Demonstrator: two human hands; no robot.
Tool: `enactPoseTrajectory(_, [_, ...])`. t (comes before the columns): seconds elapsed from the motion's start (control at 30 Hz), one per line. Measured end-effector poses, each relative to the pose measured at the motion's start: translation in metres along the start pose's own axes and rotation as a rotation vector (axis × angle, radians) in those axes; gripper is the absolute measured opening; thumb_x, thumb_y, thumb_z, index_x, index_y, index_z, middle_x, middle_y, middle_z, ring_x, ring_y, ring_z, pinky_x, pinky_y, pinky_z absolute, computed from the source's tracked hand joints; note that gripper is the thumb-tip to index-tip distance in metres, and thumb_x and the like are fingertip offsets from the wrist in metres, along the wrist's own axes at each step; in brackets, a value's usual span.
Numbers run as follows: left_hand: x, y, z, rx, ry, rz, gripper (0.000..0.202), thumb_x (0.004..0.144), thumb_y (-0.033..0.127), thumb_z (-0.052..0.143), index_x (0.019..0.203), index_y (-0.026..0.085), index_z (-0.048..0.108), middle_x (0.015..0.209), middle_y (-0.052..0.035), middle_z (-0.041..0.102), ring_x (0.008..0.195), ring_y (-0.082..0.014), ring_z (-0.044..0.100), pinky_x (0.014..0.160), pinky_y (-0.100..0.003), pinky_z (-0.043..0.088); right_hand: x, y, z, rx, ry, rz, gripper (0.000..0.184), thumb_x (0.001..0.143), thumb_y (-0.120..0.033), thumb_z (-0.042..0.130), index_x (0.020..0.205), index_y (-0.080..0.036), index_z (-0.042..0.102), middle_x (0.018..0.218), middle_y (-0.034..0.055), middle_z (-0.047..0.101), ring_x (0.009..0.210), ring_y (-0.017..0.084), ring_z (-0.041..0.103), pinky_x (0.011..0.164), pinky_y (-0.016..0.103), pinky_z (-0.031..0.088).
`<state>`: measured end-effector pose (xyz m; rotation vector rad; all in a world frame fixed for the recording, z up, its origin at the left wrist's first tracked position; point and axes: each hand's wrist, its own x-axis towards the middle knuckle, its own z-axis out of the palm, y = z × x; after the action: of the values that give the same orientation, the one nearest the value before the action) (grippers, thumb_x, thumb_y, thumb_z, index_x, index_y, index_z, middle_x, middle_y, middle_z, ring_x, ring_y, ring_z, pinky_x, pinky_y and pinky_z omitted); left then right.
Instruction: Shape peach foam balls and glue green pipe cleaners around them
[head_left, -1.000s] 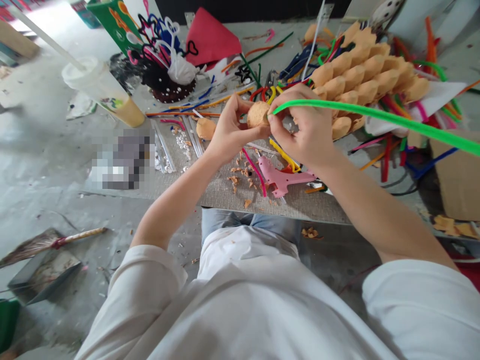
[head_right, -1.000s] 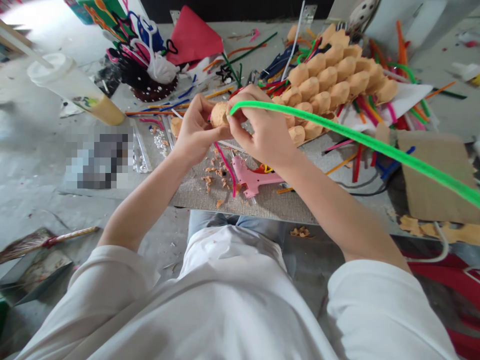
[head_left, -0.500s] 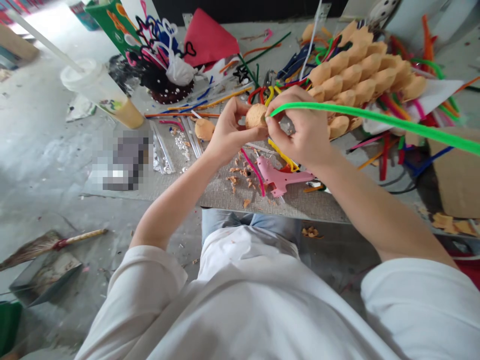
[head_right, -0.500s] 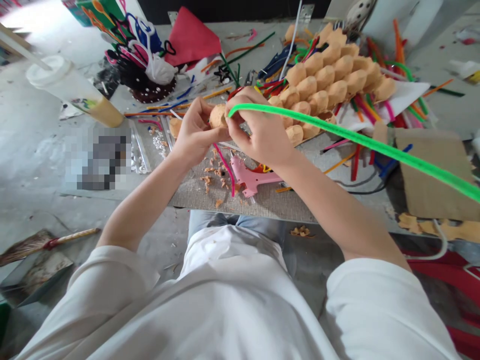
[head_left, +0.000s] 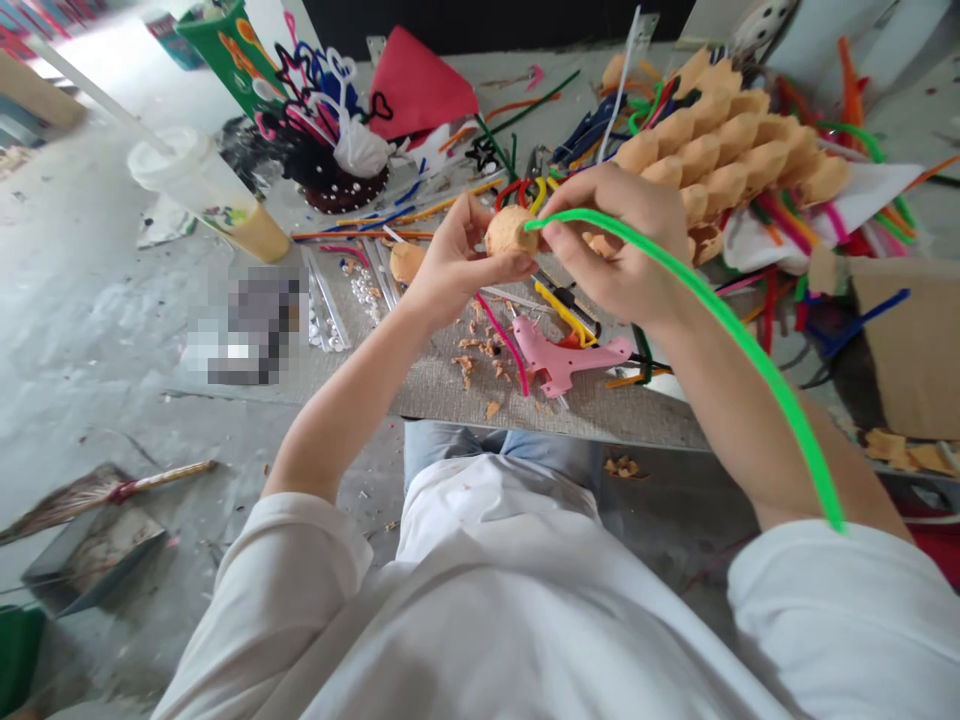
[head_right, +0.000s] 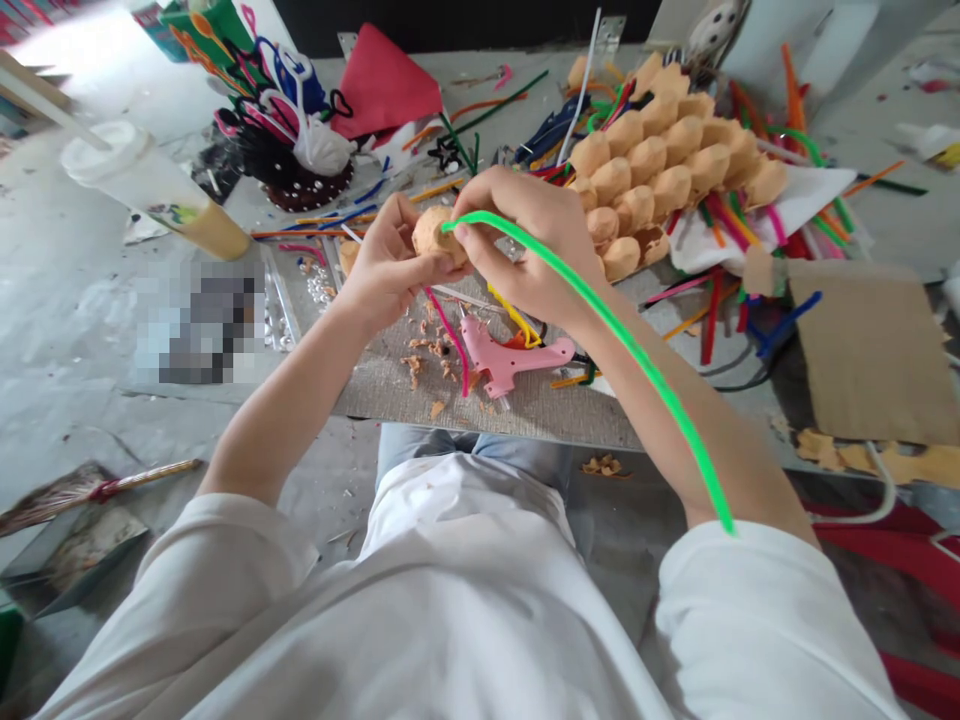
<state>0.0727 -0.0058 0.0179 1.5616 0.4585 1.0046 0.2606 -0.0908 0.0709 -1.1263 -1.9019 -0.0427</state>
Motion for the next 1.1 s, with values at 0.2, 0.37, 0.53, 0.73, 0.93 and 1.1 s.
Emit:
enactPoseTrajectory(0.2, [0.0005, 0.0028, -0.0020, -0.062, -0.075, -0.040, 0.072, 0.058, 0.058, 0.094, 0.089, 0.025, 0.039, 0.092, 0.0031, 0.067, 0.079, -0.0131, 0.074, 0.076, -0.035, 0.069, 0.0019, 0.0007, -0.0057, -0.035, -0.006, -0.046, 0.030, 0.099, -0.055, 0.050, 0.089, -0.030, 0.064, 0.088, 0.0022, 0.076, 0.082, 0.022, 0.074, 0.079, 0.039, 0.061])
enactPoseTrajectory(0.37, [0.0013, 0.0003, -0.0040, -0.043, -0.096, -0.050, 0.071, 0.060, 0.060, 0.093, 0.091, 0.025, 0.039, 0.093, 0.0029, 0.067, 0.084, -0.0155, 0.075, 0.075, -0.036, 0.068, 0.0011, -0.0004, -0.0073, -0.061, 0.011, -0.090, 0.029, 0.101, -0.053, 0.048, 0.091, -0.030, 0.062, 0.086, 0.0014, 0.076, 0.077, 0.021, 0.073, 0.076, 0.037, 0.060])
enactPoseTrajectory(0.53, [0.0010, 0.0009, -0.0040, -0.056, -0.094, -0.080, 0.074, 0.058, 0.059, 0.095, 0.091, 0.026, 0.039, 0.091, 0.0032, 0.066, 0.084, -0.0166, 0.075, 0.072, -0.035, 0.067, 0.0026, -0.0036, -0.0081, -0.054, -0.050, -0.077, 0.032, 0.103, -0.054, 0.045, 0.088, -0.030, 0.059, 0.092, 0.0045, 0.077, 0.088, 0.021, 0.073, 0.083, 0.036, 0.060])
enactPoseTrajectory(0.73, [-0.0006, 0.0026, -0.0025, -0.062, -0.093, -0.081, 0.072, 0.057, 0.061, 0.095, 0.091, 0.024, 0.043, 0.092, 0.0023, 0.065, 0.078, -0.0141, 0.073, 0.071, -0.034, 0.068, 0.0012, -0.0048, -0.0080, -0.053, -0.069, -0.074, 0.031, 0.104, -0.054, 0.042, 0.089, -0.031, 0.059, 0.096, 0.0058, 0.077, 0.094, 0.022, 0.073, 0.089, 0.039, 0.060])
enactPoseTrajectory(0.93, [-0.0012, 0.0007, -0.0009, -0.073, -0.093, -0.087, 0.072, 0.057, 0.061, 0.095, 0.093, 0.023, 0.045, 0.093, 0.0020, 0.064, 0.080, -0.0141, 0.073, 0.074, -0.036, 0.068, -0.0034, -0.0014, -0.0051, -0.093, -0.071, -0.073, 0.025, 0.103, -0.048, 0.044, 0.092, -0.032, 0.060, 0.098, 0.0057, 0.076, 0.097, 0.024, 0.073, 0.090, 0.042, 0.061])
enactPoseTrajectory(1.1, [-0.0017, 0.0001, -0.0008, -0.051, -0.098, -0.050, 0.070, 0.060, 0.061, 0.094, 0.092, 0.023, 0.044, 0.093, 0.0033, 0.064, 0.079, -0.0125, 0.073, 0.074, -0.035, 0.069, -0.0054, 0.0026, -0.0009, -0.181, -0.125, -0.102, 0.026, 0.104, -0.042, 0.041, 0.098, -0.031, 0.063, 0.101, 0.0066, 0.076, 0.100, 0.024, 0.073, 0.090, 0.041, 0.062])
